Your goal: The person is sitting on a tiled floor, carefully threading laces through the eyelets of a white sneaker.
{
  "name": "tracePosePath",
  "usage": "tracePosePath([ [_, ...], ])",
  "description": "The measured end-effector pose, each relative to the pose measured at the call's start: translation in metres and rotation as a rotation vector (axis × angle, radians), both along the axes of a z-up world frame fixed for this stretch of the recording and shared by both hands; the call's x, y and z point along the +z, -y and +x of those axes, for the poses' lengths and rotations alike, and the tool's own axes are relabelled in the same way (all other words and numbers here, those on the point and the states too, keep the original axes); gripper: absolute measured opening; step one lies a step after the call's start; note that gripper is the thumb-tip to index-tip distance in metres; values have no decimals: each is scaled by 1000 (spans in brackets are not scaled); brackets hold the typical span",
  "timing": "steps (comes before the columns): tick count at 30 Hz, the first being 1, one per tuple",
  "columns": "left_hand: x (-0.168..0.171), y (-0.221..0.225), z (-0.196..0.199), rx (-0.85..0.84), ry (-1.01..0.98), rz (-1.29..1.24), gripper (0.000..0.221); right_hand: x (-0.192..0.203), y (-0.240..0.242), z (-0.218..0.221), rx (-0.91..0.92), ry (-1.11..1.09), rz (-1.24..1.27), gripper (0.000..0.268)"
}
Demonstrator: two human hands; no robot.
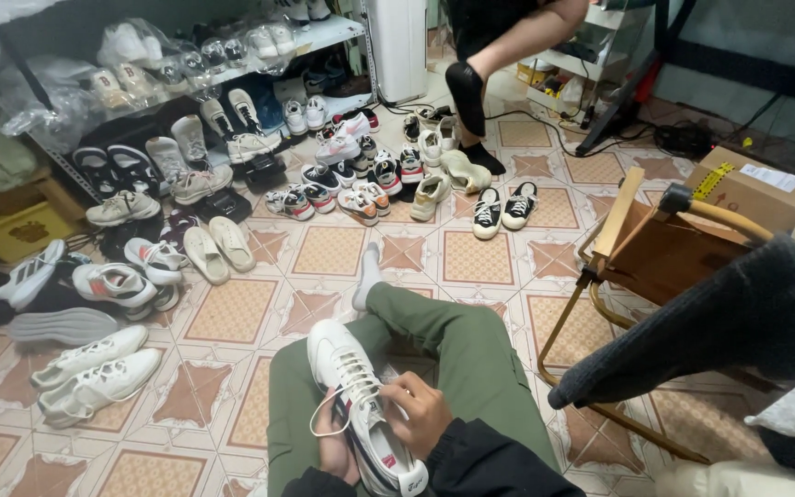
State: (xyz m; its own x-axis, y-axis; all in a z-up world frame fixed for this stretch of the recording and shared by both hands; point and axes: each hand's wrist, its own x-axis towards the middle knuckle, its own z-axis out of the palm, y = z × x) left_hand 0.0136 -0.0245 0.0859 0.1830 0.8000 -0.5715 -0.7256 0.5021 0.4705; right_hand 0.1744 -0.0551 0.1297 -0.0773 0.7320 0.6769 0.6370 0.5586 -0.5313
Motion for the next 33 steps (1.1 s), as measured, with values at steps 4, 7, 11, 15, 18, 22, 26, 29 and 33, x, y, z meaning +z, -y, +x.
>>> tracePosePath([
  [4, 7, 1, 1, 6, -12, -9, 73, 1, 0, 0, -18, 11, -10, 18],
  [7, 12, 1, 2, 19, 14, 34, 69, 7, 1, -1, -31, -15, -14, 25],
  [11, 11, 2, 2, 36, 5, 27, 66, 7, 3, -2, -55, -29, -29, 28],
  [15, 9, 0, 2, 30, -11, 13, 66, 12, 3, -1, -61, -21, -49, 31],
  [18, 11, 1, 1, 15, 4, 30, 68, 13, 4, -3, -75, -19, -43, 30],
  [22, 8, 1, 0, -3, 0, 33, 67, 7, 3, -1, -63, -9, -38, 27],
  [26, -8, -2, -2, 17, 13, 100, 62, 10, 3, -3, -44, -64, 9, 19],
  [29, -3, -3, -1, 51, -31, 58, 63, 13, 4, -4, -34, -104, 21, 13],
  [33, -5, -6, -3, 69, -17, 17, 65, 20, 8, -6, 0, -119, 13, 13],
])
